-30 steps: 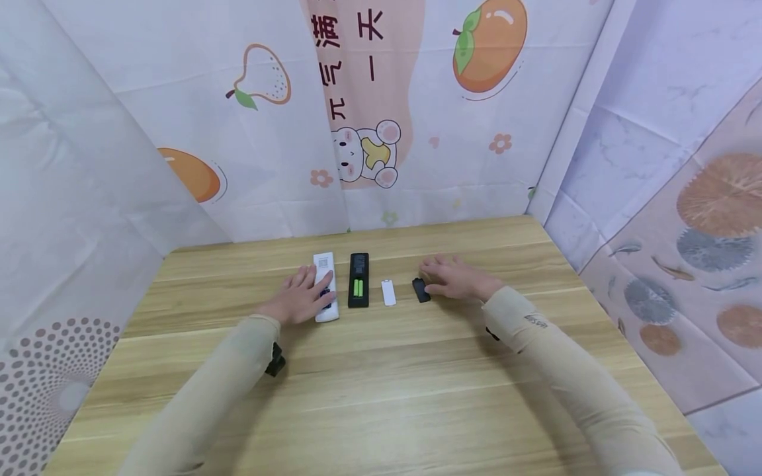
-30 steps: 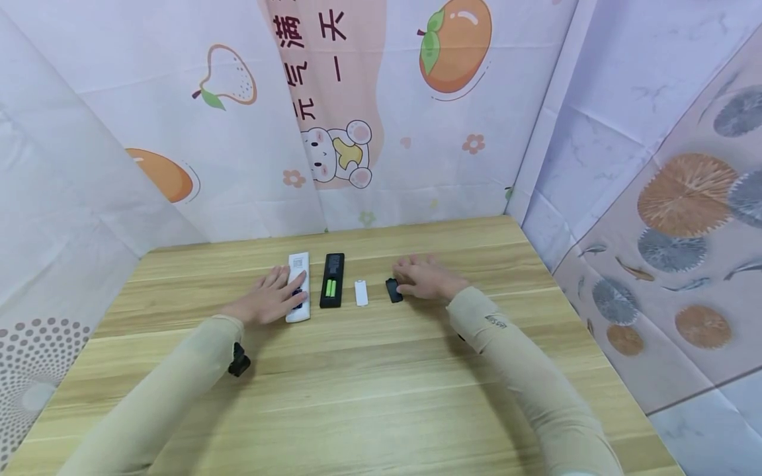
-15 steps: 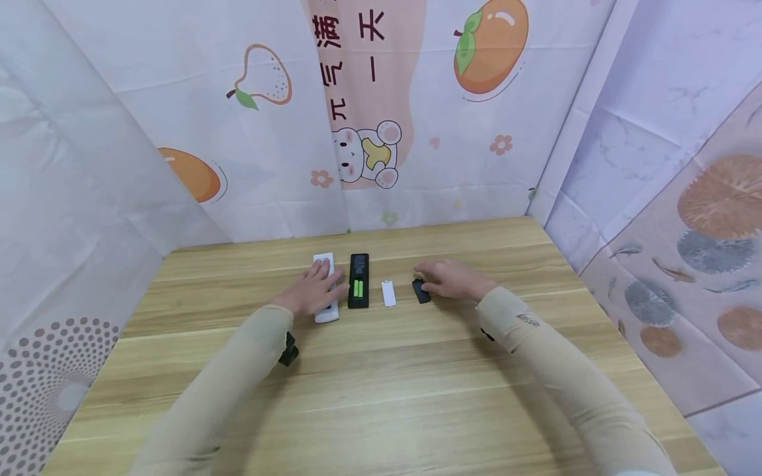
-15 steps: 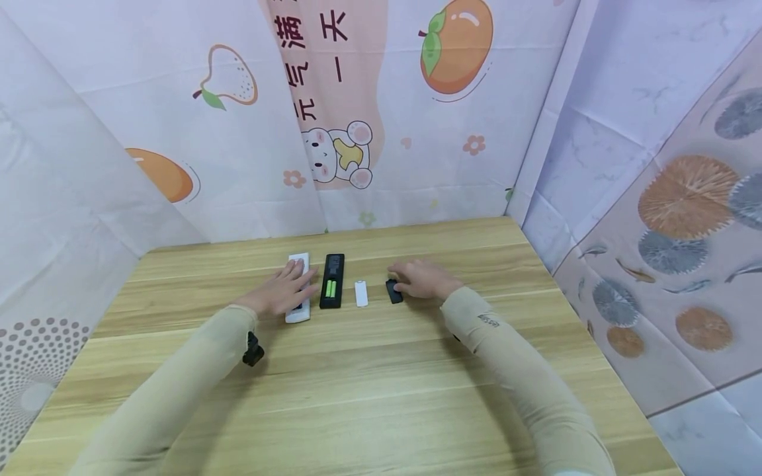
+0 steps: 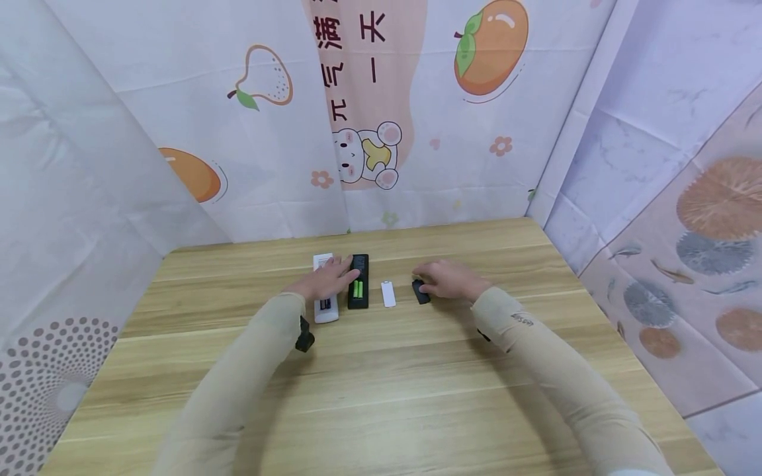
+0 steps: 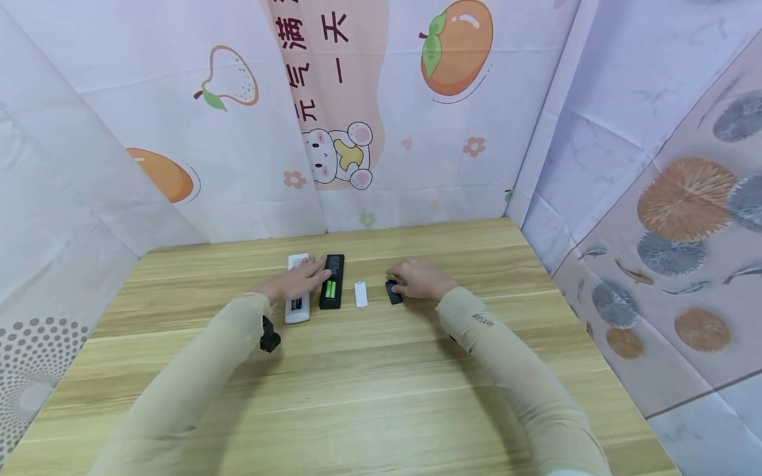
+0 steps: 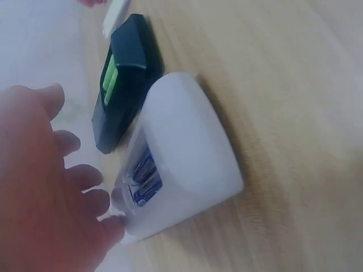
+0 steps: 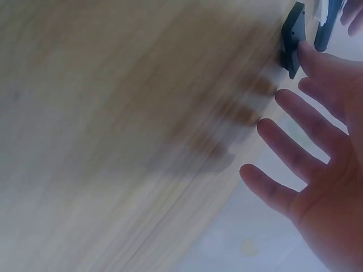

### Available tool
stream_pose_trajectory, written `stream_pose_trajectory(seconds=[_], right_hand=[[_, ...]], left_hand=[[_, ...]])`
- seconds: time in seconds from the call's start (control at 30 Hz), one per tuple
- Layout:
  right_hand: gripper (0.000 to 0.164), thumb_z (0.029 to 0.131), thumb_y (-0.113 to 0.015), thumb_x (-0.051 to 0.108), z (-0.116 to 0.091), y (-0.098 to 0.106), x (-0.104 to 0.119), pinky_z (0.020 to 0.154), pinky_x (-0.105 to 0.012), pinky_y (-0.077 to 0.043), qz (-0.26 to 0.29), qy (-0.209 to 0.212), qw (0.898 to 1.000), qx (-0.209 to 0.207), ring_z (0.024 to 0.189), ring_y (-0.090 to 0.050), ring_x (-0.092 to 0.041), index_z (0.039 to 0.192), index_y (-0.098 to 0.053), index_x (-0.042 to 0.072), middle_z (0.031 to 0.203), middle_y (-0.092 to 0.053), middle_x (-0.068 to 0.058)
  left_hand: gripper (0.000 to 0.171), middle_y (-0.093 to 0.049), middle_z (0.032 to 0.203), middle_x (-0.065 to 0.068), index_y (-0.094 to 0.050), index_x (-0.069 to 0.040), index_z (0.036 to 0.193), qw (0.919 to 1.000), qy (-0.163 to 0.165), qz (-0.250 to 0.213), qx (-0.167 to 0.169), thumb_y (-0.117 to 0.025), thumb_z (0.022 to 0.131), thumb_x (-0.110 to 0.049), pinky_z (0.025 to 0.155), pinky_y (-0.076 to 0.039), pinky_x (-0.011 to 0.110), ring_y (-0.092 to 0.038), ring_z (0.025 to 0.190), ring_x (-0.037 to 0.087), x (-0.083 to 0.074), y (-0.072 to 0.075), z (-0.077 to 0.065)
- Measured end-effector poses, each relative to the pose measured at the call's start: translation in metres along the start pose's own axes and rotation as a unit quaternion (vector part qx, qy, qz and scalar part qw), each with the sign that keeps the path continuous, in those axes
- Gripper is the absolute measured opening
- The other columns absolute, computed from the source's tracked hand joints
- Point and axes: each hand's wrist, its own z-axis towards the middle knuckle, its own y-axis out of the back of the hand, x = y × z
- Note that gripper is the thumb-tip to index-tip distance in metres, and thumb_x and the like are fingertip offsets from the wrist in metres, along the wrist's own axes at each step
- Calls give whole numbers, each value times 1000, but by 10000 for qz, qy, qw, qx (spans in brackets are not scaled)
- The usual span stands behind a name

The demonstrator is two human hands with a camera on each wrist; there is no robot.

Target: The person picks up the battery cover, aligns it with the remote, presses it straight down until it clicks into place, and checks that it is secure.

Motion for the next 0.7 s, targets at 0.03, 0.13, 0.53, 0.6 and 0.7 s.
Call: stream_pose_trajectory(seconds=[0.03, 0.13, 0.53, 0.6, 0.7], right_hand=[[45, 100, -68, 19, 0, 0, 0, 106, -47, -47, -13, 19, 10000, -12, 125, -59, -33, 138, -59, -1, 135, -62, -18], [41, 99, -70, 18, 0, 2, 2, 104, -48, -49, -41, 53, 10000, -60, 122, -60, -35, 134, -62, 0, 133, -63, -19], [29, 94, -75, 18, 5, 7, 9, 92, -43, -54, -78, -211, 9997, 90, 107, -63, -28, 121, -72, 6, 119, -67, -14], [25, 93, -76, 16, 7, 8, 10, 88, -41, -55, -114, -195, 9997, 122, 101, -64, -25, 115, -74, 5, 113, -69, -12], [19, 92, -77, 14, 10, 10, 13, 86, -40, -55, -164, -142, 9996, 185, 96, -64, -22, 108, -75, 5, 106, -71, -9]], left_hand=[[69, -5, 165, 28, -11, 0, 161, 9999, -46, -128, -32, -28, 111, -45, 122, -6, 60, 2, 151, 46, 0, 1, 1], [69, -11, 165, 26, -12, 2, 160, 9995, -65, -286, -123, -31, 111, -43, 123, -7, 57, -3, 152, 45, 1, 4, 4], [64, -40, 155, 24, -25, 1, 159, 9992, 251, -156, -255, -49, 108, -31, 117, -32, 53, -39, 142, 39, -1, 10, 18], [66, -40, 155, 24, -26, 1, 158, 9990, 290, -250, -215, -52, 107, -30, 117, -33, 53, -40, 142, 39, -3, 10, 20], [67, -41, 154, 24, -26, 1, 158, 9988, 308, -356, -127, -56, 105, -29, 116, -34, 52, -41, 141, 38, -5, 10, 23]])
